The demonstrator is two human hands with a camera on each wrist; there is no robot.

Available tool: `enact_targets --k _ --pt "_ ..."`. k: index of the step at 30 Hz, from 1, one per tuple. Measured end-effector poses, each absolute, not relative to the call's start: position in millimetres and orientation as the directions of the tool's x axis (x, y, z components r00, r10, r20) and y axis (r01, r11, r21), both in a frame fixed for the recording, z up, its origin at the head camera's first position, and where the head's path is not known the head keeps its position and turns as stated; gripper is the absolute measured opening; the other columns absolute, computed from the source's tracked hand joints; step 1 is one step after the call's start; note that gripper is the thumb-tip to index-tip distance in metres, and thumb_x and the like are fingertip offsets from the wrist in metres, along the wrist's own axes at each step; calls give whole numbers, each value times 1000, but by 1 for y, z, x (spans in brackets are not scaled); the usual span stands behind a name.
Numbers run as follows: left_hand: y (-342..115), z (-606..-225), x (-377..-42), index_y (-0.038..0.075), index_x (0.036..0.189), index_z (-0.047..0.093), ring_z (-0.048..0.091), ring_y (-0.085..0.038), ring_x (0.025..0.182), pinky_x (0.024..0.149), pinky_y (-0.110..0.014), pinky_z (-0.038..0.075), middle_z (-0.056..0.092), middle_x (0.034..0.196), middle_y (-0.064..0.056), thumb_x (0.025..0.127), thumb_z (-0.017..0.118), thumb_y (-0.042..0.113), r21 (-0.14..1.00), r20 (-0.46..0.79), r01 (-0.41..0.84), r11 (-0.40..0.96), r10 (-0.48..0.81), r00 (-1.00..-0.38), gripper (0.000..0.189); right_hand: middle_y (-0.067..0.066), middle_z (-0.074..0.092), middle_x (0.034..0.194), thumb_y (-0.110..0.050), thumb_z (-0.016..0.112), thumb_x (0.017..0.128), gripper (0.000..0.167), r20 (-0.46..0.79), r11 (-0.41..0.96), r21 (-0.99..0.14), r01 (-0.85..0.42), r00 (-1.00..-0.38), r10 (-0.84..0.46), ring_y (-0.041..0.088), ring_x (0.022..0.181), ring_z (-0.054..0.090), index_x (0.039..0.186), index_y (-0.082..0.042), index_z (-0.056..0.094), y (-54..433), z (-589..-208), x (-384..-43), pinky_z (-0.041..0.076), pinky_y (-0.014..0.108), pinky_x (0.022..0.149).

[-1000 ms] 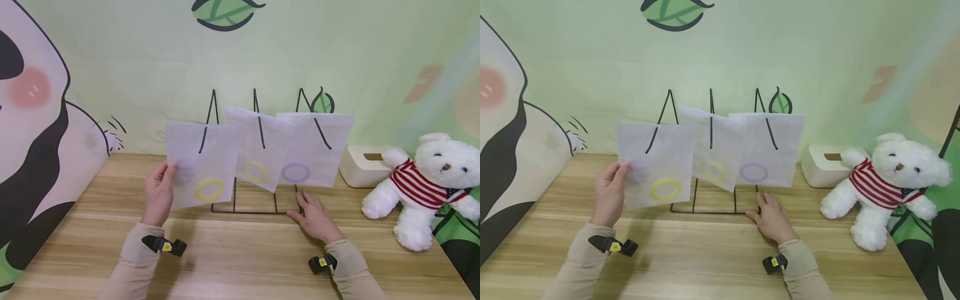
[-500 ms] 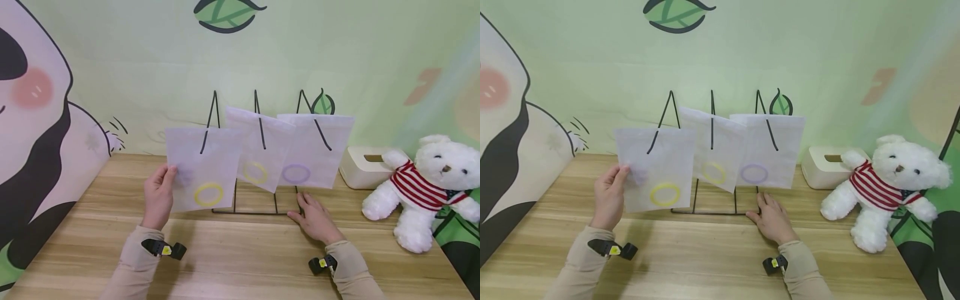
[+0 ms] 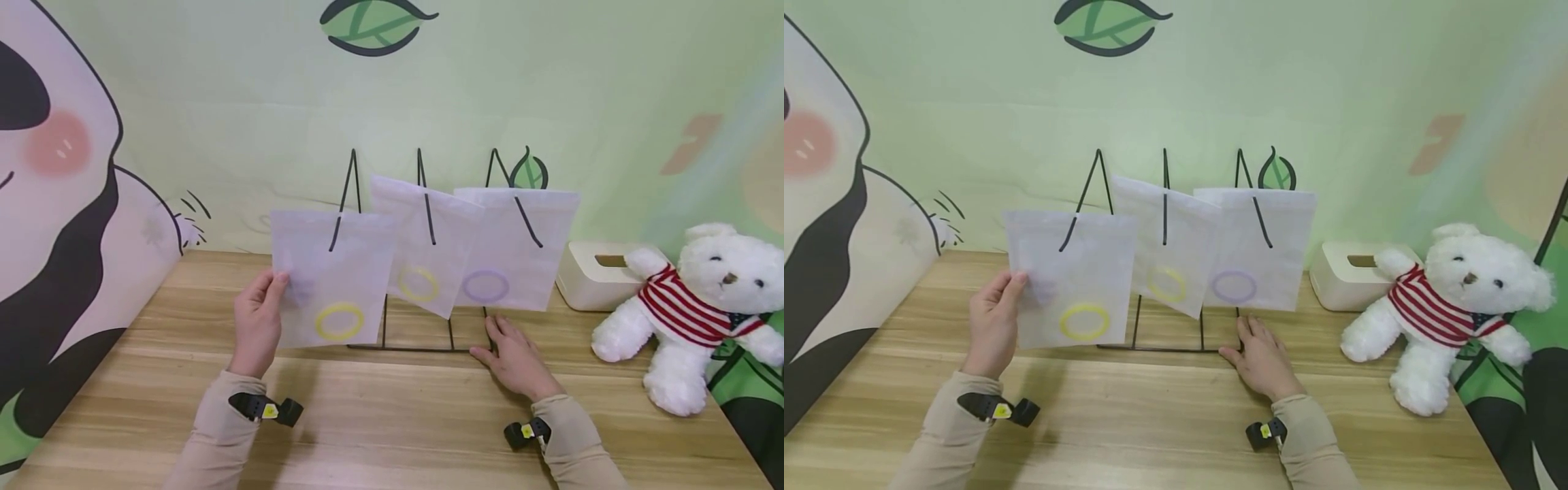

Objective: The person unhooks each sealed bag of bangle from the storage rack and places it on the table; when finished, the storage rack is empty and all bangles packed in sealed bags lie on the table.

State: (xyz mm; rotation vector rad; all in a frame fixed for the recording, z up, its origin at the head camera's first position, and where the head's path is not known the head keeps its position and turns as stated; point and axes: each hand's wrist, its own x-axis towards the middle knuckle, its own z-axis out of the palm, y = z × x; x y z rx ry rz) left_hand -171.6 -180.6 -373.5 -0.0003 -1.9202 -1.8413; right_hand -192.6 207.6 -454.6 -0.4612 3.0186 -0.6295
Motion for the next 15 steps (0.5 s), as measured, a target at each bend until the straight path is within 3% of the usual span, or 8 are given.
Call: enact_targets --k 15 --pt "-183 -373 -166 -6 109 66 57 -13 87 74 -22 47 67 96 3 99 57 24 940 340 325 101 -325 -882 33 32 25 151 -37 54 99 70 23 873 -400 -280 -955 -296 50 138 23 147 8 30 207 -452 -191 22 69 105"
